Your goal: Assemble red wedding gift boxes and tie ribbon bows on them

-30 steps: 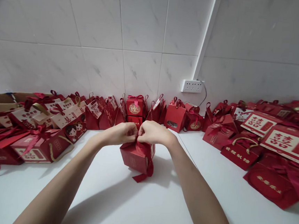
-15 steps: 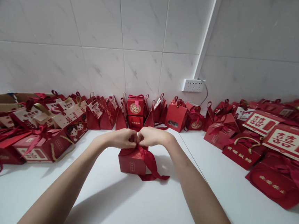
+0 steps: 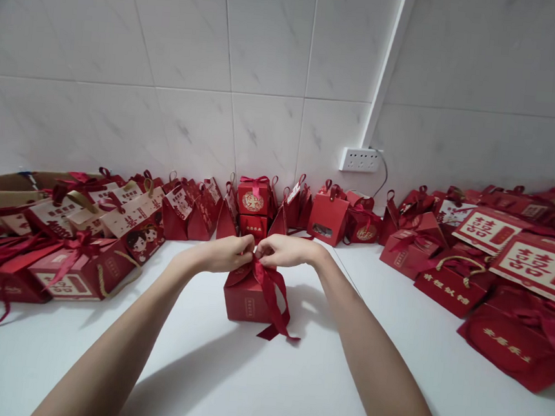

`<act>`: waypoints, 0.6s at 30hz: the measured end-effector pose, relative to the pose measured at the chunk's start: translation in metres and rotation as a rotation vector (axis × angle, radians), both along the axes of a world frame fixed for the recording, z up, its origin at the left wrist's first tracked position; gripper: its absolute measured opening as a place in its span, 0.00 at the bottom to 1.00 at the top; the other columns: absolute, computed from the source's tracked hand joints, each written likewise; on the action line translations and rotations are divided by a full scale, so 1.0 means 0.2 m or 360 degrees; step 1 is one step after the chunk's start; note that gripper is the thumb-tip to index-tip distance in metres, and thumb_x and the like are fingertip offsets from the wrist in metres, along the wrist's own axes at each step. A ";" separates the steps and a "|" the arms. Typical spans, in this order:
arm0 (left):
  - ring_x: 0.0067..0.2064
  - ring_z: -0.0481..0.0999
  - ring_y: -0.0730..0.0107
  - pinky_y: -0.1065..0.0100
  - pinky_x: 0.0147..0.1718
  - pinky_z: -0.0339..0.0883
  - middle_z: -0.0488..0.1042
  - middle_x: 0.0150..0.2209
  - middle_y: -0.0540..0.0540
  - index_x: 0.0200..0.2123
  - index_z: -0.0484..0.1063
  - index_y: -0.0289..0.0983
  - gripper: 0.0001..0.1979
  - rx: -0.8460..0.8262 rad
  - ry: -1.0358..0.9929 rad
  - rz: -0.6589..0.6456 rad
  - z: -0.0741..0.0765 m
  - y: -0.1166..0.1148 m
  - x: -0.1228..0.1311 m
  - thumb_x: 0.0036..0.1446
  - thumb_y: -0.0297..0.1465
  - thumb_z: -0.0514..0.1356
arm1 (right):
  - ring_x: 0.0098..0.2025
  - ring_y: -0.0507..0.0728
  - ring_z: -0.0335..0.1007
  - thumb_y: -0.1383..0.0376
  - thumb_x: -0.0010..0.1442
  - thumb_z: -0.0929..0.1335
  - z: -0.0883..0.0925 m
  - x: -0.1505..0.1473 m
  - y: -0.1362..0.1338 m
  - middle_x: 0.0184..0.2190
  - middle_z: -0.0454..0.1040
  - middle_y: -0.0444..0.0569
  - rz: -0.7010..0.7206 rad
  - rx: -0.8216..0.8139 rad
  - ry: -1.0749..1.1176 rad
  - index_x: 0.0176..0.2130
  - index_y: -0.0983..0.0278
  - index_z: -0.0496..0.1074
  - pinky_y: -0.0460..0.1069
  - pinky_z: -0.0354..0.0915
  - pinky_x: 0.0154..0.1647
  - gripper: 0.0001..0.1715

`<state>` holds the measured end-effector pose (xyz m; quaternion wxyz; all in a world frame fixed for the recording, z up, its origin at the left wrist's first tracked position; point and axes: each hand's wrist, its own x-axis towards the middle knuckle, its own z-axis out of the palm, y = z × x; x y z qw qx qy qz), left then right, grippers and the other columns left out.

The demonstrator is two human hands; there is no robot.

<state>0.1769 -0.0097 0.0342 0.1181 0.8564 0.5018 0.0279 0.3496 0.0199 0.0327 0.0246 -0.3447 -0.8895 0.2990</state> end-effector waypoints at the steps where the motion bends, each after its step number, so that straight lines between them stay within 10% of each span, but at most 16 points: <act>1: 0.27 0.70 0.67 0.70 0.23 0.54 0.73 0.30 0.43 0.34 0.62 0.36 0.07 0.0009 0.0014 0.0001 0.00 0.00 0.00 0.56 0.31 0.47 | 0.27 0.49 0.60 0.69 0.48 0.61 0.00 0.00 0.00 0.25 0.67 0.43 -0.0020 -0.0009 -0.0003 0.31 0.66 0.67 0.44 0.55 0.27 0.08; 18: 0.44 0.77 0.50 0.60 0.37 0.67 0.76 0.41 0.33 0.44 0.67 0.32 0.14 0.0187 0.0211 0.0104 -0.05 -0.03 0.05 0.57 0.31 0.49 | 0.23 0.49 0.50 0.67 0.46 0.61 -0.07 -0.05 0.00 0.19 0.56 0.39 -0.0135 0.0061 -0.0106 0.23 0.63 0.57 0.46 0.46 0.22 0.04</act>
